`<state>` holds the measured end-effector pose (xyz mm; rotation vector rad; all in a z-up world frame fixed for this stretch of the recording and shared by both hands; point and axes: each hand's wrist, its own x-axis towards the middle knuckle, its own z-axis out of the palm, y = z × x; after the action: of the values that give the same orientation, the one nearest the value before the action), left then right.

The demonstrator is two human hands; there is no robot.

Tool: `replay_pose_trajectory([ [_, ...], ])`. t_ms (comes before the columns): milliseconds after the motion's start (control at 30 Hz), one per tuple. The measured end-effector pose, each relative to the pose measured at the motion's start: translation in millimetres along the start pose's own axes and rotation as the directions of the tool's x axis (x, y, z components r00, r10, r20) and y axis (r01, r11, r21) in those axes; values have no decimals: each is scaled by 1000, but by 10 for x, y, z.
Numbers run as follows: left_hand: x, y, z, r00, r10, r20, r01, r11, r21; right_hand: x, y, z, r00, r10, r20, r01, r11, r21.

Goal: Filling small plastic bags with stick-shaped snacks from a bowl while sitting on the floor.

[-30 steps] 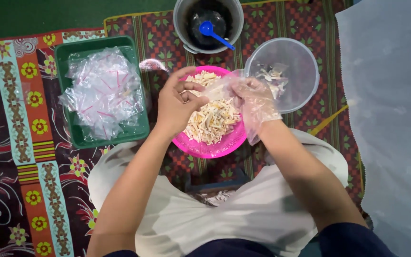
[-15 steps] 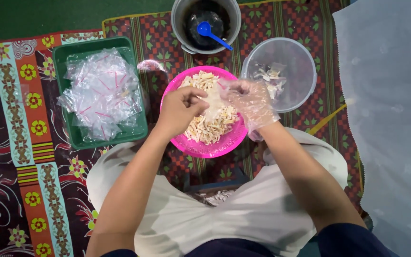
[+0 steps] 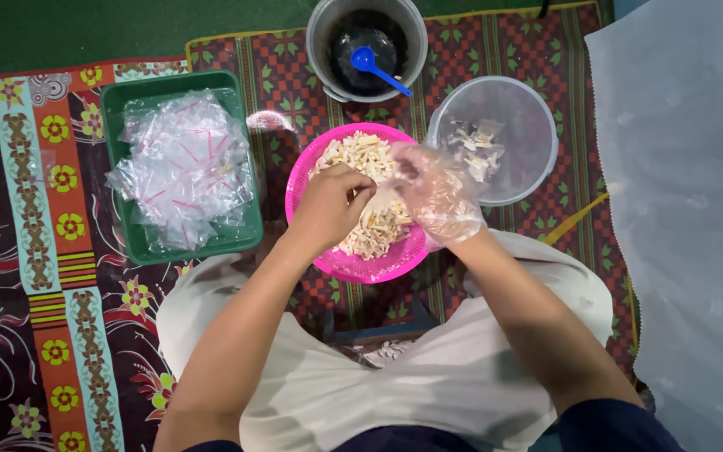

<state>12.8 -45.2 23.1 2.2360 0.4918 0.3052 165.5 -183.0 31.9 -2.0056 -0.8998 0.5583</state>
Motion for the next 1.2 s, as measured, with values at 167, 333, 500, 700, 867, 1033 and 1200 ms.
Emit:
replay_pose_trajectory([
  [167,32,11,13,932,-361,36,360,911,-200,-67,132,114,991,120,-53,-112,986,124],
  [333,31,-15,89,893,-439,96,449,863,-230,-91,212,252,955,283,94,-289,801,524],
  [500,14,9,144,900,-427,91,436,867,-241,-31,96,241,961,258,94,-274,886,374],
  [700,38,224,-12,891,-421,172,453,792,-408,-5,397,267,958,271,96,-286,867,407],
  [867,13,115,110,904,-423,61,418,845,-334,-18,99,53,975,195,108,-205,975,90],
  [1033,-34,-61,90,996,86,-1,-85,989,118,-9,229,74,978,174,114,-155,975,-157],
  [1200,-48,-125,-35,905,304,298,-393,866,308,87,288,-147,947,128,294,-84,984,-157],
])
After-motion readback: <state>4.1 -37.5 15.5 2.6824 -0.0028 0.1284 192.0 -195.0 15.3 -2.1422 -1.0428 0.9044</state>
